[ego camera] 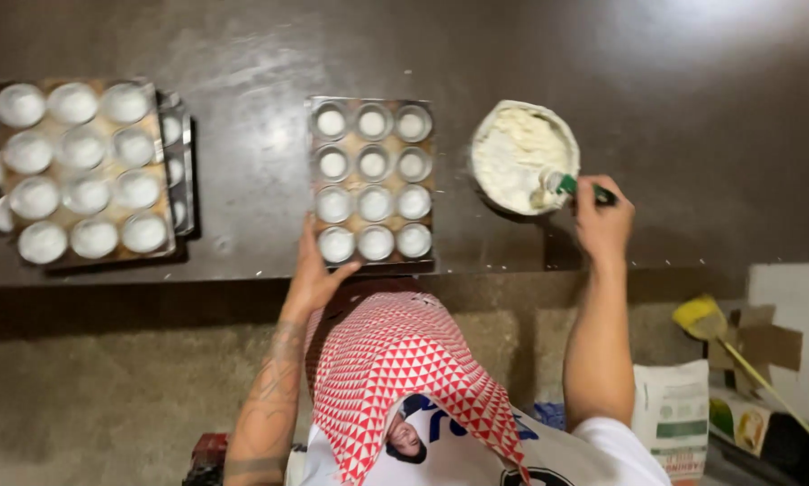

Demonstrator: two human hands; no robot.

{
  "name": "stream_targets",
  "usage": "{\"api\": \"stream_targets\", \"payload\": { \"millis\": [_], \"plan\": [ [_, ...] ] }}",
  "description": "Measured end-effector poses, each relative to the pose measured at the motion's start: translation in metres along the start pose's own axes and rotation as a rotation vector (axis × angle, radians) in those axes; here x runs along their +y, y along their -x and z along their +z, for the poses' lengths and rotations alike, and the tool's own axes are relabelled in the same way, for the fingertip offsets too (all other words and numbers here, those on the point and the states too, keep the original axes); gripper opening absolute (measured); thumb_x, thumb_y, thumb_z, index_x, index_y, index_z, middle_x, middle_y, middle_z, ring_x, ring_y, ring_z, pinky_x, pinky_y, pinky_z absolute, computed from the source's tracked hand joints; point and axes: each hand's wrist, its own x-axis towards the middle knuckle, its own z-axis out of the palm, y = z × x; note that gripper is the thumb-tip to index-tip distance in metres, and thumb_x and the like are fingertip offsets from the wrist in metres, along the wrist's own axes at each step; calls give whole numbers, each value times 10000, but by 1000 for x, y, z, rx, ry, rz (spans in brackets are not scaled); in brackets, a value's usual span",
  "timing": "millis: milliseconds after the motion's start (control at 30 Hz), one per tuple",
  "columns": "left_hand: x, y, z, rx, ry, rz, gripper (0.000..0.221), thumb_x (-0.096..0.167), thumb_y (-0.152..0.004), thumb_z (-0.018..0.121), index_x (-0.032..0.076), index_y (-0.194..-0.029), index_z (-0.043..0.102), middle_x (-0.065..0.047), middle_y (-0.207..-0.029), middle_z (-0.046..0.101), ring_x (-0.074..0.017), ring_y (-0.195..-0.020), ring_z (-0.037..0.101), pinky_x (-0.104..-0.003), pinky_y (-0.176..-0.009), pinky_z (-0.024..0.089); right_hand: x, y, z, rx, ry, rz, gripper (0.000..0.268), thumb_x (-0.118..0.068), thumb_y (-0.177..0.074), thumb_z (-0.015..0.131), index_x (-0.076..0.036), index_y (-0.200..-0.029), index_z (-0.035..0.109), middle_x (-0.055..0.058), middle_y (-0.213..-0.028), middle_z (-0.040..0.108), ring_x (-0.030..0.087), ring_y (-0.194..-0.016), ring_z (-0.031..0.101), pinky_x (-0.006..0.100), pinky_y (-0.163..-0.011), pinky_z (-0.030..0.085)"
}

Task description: The person uses a brush to apply a white substance from a bowl into the cups of a muffin tin, repeatedly dipping the brush and coating each cup before moving the tin aside to repeat the process on another.

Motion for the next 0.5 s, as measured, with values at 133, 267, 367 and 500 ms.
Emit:
{"api": "stream_targets", "payload": {
  "millis": [133, 267, 367, 500],
  "plan": [
    [4, -1, -1, -10, -10, -9, 1294, 231, -716, 914, -24, -1610, 14, -313, -1614, 249, -413, -1497, 292, -458, -1218, 275, 45, -28, 30, 15, 263, -106, 239, -272, -1029, 706, -40, -1069, 747, 146, -768, 674, 143, -698, 586, 319, -689, 496],
    [-1, 0, 1, -8, -16, 6, 1295, 254, -721, 913, -31, -1607, 14, -307, -1637, 228, -415, -1521, 263, -453, -1230, 255, 35, -17, 40, 34, 205, 43, 238, -271, -1036, 688, -41, -1072, 738, 169, -793, 689, 193, -729, 593, 342, -696, 496],
    [-6, 1, 4, -2, -25, 4, 1304, 275, -719, 918, -35, -1603, 10, -306, -1644, 214, -417, -1528, 244, -452, -1238, 240, -22, 13, 26, -51, 48, -39, 196, -230, -1039, 664, -46, -1069, 726, 143, -859, 729, 230, -806, 663, 325, -758, 520],
    [-5, -1, 1, -11, -9, 6, 1318, 284, -717, 920, -38, -1598, -6, -309, -1648, 196, -416, -1525, 234, -453, -1235, 236, -110, 25, 32, -436, 146, -530, 201, -133, -957, 718, -56, -1143, 730, 98, -1055, 734, 265, -953, 713, 361, -853, 546]
  ]
}}
